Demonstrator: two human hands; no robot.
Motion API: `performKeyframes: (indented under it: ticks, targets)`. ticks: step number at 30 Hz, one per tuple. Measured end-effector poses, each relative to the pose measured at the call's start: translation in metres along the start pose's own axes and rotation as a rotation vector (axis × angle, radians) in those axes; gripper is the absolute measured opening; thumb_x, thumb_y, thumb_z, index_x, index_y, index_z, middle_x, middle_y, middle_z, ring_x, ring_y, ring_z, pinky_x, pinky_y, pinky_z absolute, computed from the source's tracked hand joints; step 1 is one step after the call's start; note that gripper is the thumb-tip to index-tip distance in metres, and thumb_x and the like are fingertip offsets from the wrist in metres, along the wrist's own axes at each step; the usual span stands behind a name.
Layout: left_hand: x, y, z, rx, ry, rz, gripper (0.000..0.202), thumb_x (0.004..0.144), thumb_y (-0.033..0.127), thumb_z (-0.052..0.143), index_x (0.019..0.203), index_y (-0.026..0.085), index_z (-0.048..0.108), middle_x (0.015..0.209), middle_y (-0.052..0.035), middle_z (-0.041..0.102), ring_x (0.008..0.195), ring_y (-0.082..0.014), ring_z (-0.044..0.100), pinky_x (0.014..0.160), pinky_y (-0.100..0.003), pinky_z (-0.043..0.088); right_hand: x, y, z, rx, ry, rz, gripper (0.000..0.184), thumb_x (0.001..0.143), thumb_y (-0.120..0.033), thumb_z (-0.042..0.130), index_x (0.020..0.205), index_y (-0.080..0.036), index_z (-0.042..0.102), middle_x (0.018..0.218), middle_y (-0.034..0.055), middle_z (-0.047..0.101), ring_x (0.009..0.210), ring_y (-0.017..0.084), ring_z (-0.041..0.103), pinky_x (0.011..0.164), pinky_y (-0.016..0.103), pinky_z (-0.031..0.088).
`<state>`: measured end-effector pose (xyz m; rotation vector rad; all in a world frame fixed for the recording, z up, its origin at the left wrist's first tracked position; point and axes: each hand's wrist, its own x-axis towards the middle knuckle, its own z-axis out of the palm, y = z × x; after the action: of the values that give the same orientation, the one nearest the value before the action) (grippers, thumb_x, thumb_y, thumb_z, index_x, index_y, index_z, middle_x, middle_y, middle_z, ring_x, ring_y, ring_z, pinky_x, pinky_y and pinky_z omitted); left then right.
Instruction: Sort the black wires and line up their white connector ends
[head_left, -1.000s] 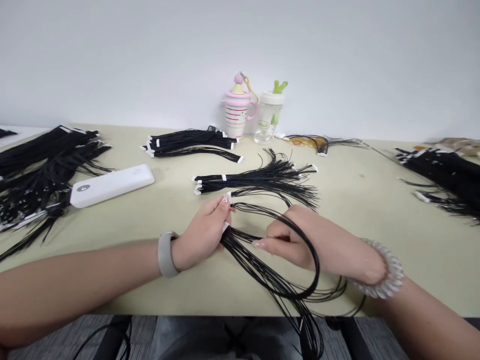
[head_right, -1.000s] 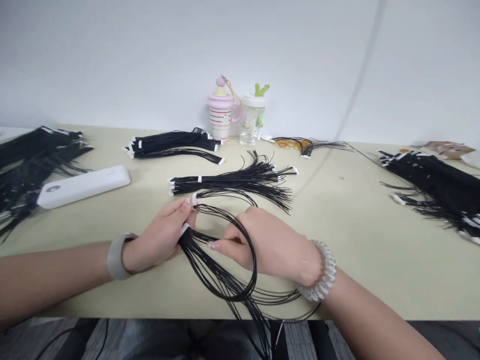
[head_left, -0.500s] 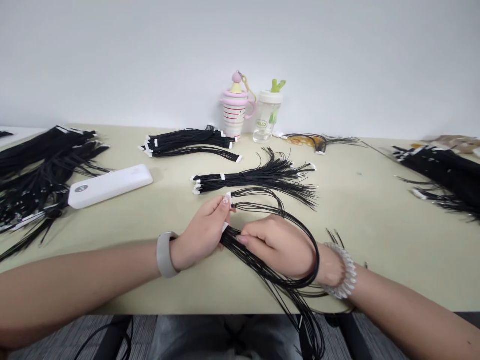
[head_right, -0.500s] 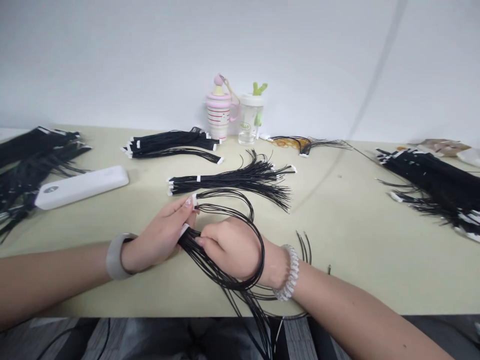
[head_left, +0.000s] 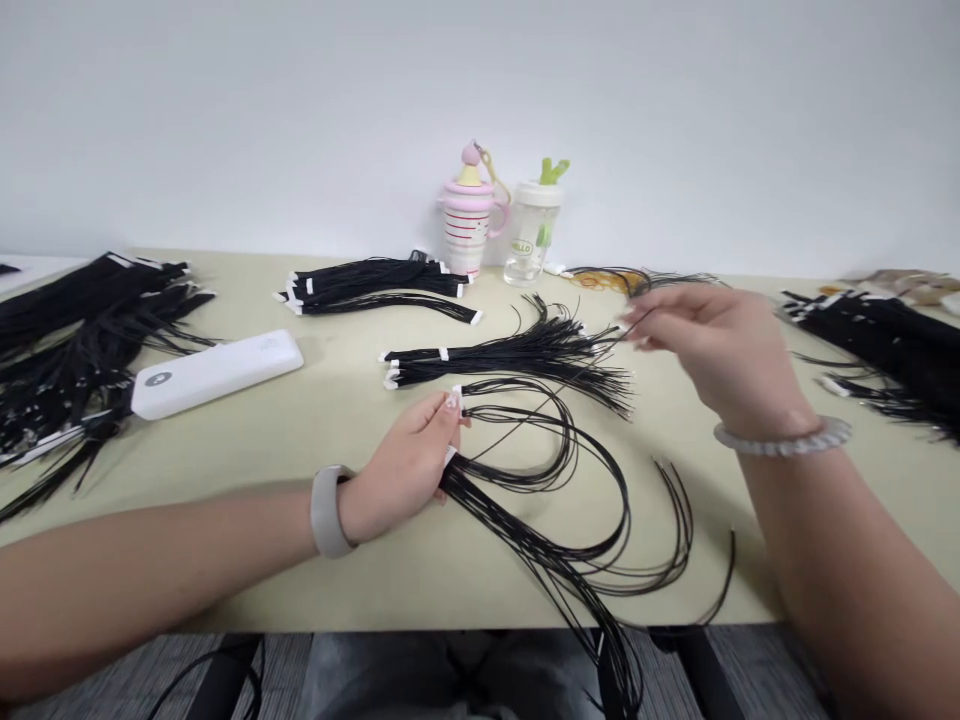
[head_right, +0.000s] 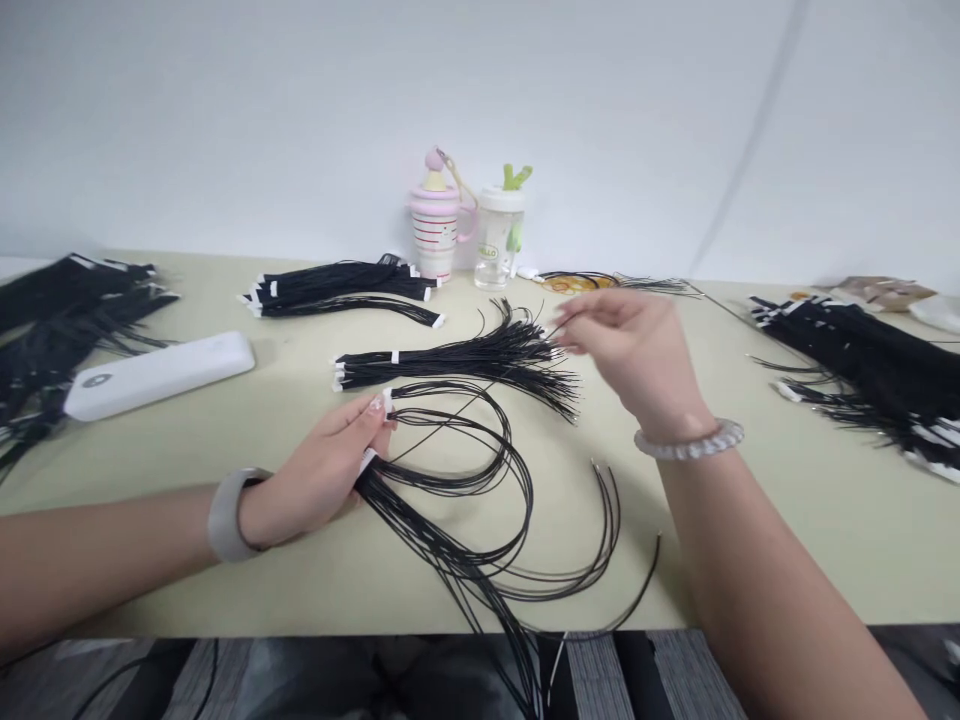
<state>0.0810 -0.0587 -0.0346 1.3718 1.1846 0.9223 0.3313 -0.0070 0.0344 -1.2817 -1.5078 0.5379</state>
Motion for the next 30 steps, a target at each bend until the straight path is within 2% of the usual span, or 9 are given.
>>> performKeyframes:
  ticks: [3,5,7,9,11,13,16,18,30]
  targets:
    - [0.001,-0.001,0.0,-0.011,-0.019,0.025,0.042,0.085,0.053,0.033,0.06,0.019,0.035,0.05,0.0054,0.037,0.035,-0.0066,0.037,0.036,-0.021,0.032,0.007,0.005,-0.003,0.518,0.209,0.001,0.013,0.071,-0.012,0.058,0.082,-0.014,0.063,0.085,0.0052,0.063,0.067,0.01,0.058,0.063,0.025,0.047]
    - [0.001,-0.002,-0.001,-0.005,-0.029,0.035,0.043,0.086,0.052,0.032,0.059,0.019,0.035,0.049,0.0058,0.036,0.034,-0.0064,0.037,0.036,-0.021,0.033,0.004,0.001,0.0,0.562,0.214,0.035,0.017,0.075,-0.015,0.057,0.091,-0.016,0.062,0.076,0.0018,0.061,0.049,0.004,0.048,0.049,0.021,0.04]
    - [0.0,-0.002,-0.001,0.008,-0.041,0.05,0.043,0.087,0.051,0.031,0.059,0.019,0.035,0.047,0.0057,0.036,0.035,-0.0065,0.037,0.037,-0.021,0.032,-0.006,-0.007,0.008,0.444,0.127,0.043,0.029,0.078,-0.018,0.056,0.107,-0.021,0.056,0.066,-0.0024,0.059,0.037,0.002,0.035,0.038,0.019,0.03]
    - [-0.001,-0.003,-0.001,0.013,-0.048,0.08,0.043,0.088,0.05,0.031,0.059,0.018,0.034,0.047,0.0054,0.036,0.037,-0.0068,0.037,0.038,-0.021,0.031,-0.018,-0.014,0.019,0.282,-0.04,0.017,0.029,0.08,-0.022,0.055,0.109,-0.022,0.052,0.062,-0.0036,0.059,0.034,0.003,0.034,0.034,0.019,0.026]
    - [-0.001,-0.003,-0.002,0.005,-0.055,0.107,0.042,0.088,0.048,0.031,0.059,0.018,0.035,0.048,0.0051,0.036,0.039,-0.007,0.036,0.039,-0.021,0.031,-0.031,-0.018,0.033,0.093,-0.257,-0.04,0.011,0.08,-0.026,0.055,0.088,-0.018,0.056,0.063,-0.0016,0.06,0.038,0.005,0.042,0.037,0.019,0.031]
    - [-0.002,-0.003,-0.002,-0.004,-0.06,0.122,0.04,0.088,0.047,0.031,0.061,0.019,0.036,0.049,0.005,0.037,0.039,-0.007,0.036,0.039,-0.021,0.032,-0.042,-0.017,0.046,-0.108,-0.391,-0.18,0.012,0.082,-0.026,0.053,0.074,-0.016,0.054,0.063,-0.0018,0.058,0.047,0.006,0.047,0.045,0.02,0.037]
    - [-0.002,-0.002,-0.002,0.011,-0.06,0.13,0.039,0.089,0.047,0.031,0.062,0.019,0.037,0.049,0.0052,0.038,0.039,-0.0072,0.036,0.04,-0.021,0.032,-0.052,-0.014,0.059,-0.335,-0.393,-0.4,0.013,0.084,-0.019,0.049,0.071,-0.016,0.051,0.063,-0.0032,0.053,0.058,0.006,0.047,0.056,0.02,0.036]
    - [-0.003,-0.001,-0.002,0.034,-0.056,0.132,0.039,0.089,0.047,0.031,0.062,0.019,0.037,0.048,0.0054,0.037,0.039,-0.0073,0.036,0.04,-0.021,0.032,-0.055,-0.012,0.064,-0.405,-0.383,-0.466,0.015,0.085,-0.018,0.046,0.071,-0.016,0.05,0.066,-0.0026,0.052,0.062,0.007,0.046,0.059,0.02,0.035]
    - [-0.005,0.005,0.0,0.121,-0.056,0.187,0.037,0.09,0.042,0.032,0.062,0.019,0.036,0.052,0.0055,0.036,0.044,-0.0076,0.037,0.044,-0.022,0.032,-0.064,-0.011,0.078,-0.537,-0.391,-0.423,0.021,0.088,-0.026,0.039,0.07,-0.017,0.044,0.062,-0.003,0.049,0.058,0.008,0.042,0.057,0.023,0.028]
